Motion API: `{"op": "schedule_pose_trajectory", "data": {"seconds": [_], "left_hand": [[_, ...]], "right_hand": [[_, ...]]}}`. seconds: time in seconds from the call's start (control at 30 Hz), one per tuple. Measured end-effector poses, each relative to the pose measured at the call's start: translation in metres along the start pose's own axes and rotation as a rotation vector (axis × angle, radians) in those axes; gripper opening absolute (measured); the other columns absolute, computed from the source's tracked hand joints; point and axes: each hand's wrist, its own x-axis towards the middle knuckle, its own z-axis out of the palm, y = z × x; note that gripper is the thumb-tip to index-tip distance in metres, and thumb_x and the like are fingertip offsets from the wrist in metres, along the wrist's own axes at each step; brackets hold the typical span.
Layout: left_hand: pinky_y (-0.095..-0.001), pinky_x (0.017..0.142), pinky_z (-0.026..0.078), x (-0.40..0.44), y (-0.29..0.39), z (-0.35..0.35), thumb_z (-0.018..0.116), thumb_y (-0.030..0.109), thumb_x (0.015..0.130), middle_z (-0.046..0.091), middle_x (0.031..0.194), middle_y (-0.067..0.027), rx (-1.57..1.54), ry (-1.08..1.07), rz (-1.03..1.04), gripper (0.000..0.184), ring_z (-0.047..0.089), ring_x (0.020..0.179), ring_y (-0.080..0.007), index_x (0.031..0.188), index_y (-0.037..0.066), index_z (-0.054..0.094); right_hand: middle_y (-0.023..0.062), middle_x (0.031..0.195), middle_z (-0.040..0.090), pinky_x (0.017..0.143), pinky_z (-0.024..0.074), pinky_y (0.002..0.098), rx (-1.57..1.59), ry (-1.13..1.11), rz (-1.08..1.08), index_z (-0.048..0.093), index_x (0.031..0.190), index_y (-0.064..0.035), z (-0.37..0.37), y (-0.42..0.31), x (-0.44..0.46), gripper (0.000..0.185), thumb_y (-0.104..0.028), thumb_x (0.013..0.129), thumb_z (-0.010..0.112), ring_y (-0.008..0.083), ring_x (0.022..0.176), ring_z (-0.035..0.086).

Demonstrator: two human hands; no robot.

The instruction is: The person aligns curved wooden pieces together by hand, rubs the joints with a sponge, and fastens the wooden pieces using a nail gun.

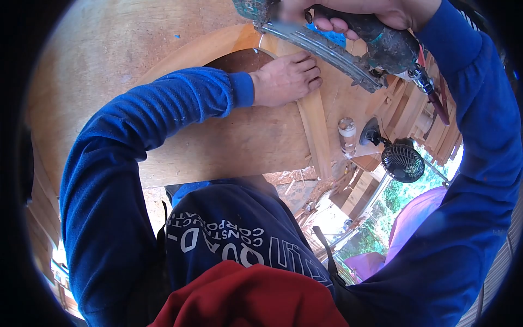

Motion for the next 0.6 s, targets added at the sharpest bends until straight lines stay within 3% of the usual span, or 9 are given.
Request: {"op": "schedule_pose_trajectory", "data": {"seconds": [0.3,0.43,0.6], "left_hand": [[-0.0396,0.114,0.040,0.000,-0.001,-0.001,0.068,0.018,0.078,0.064,0.109,-0.0061,0.001,-0.011,0.009,0.036,0.059,0.119,-0.0243,0.112,0.006,0.065],[-0.0393,0.114,0.040,0.000,-0.001,0.001,0.068,0.018,0.078,0.064,0.110,-0.0063,0.008,-0.006,0.007,0.037,0.059,0.119,-0.0245,0.113,0.006,0.065],[-0.0396,0.114,0.040,0.000,0.000,0.002,0.068,0.018,0.079,0.064,0.109,-0.0060,0.012,0.007,0.005,0.036,0.059,0.119,-0.0242,0.113,0.006,0.065]], "right_hand": [[0.0064,0.062,0.064,0.045,0.0498,0.0278,-0.046,0.030,-0.007,0.070,0.093,0.0049,0.005,-0.016,-0.012,0.018,-0.013,0.095,0.067,0.0144,0.049,0.061],[0.0061,0.062,0.063,0.045,0.0494,0.0280,0.157,-0.147,0.070,0.070,0.093,0.0049,-0.005,-0.020,-0.015,0.018,-0.013,0.095,0.066,0.0139,0.048,0.060],[0.0056,0.061,0.062,0.045,0.0488,0.0280,0.006,-0.031,0.000,0.069,0.094,0.0046,0.001,-0.007,-0.007,0.018,-0.013,0.096,0.065,0.0137,0.048,0.060]]}}
